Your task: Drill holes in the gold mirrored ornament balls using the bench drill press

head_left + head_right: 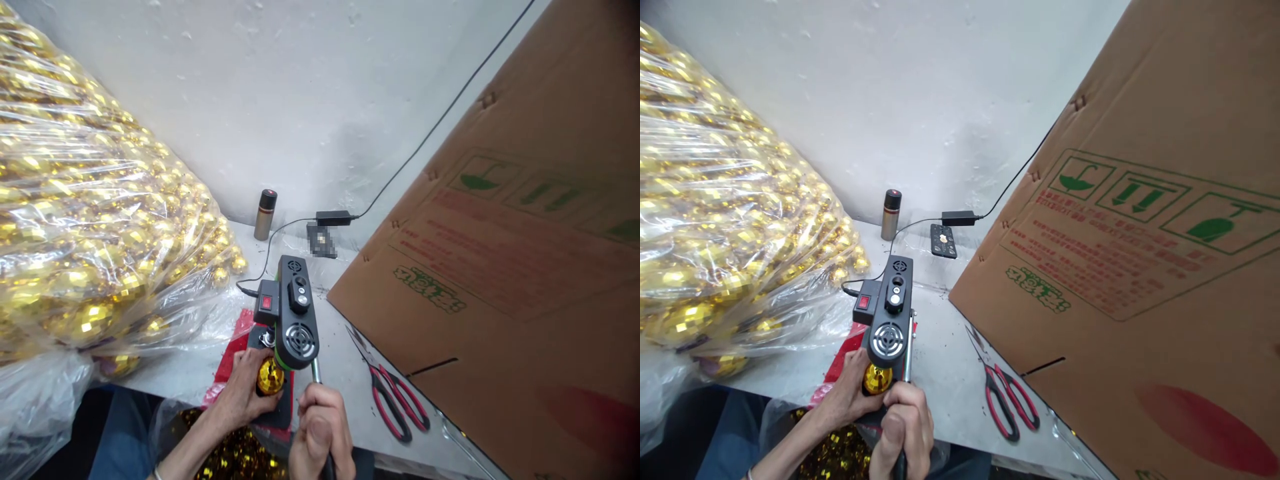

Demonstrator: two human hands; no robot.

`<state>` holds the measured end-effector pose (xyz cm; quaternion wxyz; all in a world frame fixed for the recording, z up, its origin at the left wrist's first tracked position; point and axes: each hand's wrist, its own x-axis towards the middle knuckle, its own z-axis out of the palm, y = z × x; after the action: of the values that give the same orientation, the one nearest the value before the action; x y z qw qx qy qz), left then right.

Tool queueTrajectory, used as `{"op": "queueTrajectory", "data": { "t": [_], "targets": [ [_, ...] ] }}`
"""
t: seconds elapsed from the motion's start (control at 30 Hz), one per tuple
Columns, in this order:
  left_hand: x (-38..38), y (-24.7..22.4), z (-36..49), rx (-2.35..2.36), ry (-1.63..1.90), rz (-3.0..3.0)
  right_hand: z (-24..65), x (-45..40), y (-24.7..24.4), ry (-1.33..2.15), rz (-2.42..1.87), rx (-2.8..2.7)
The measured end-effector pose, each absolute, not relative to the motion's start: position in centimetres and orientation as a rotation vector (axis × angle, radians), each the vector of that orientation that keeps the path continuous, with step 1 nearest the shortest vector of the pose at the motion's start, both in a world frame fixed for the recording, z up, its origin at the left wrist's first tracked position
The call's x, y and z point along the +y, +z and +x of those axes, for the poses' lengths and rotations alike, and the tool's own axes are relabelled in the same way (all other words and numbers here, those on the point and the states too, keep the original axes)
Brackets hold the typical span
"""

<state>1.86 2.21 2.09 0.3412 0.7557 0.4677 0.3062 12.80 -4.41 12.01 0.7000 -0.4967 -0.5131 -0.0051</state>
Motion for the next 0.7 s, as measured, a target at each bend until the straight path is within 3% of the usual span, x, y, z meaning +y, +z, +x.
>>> {"op": "queueTrajectory", "data": {
  "t": [0.7],
  "targets": [
    [2.07, 2.27, 1.98, 1.213, 0.784, 1.967, 12.93, -3.45, 11.32, -0.186, -1.01, -1.16]
  ]
}}
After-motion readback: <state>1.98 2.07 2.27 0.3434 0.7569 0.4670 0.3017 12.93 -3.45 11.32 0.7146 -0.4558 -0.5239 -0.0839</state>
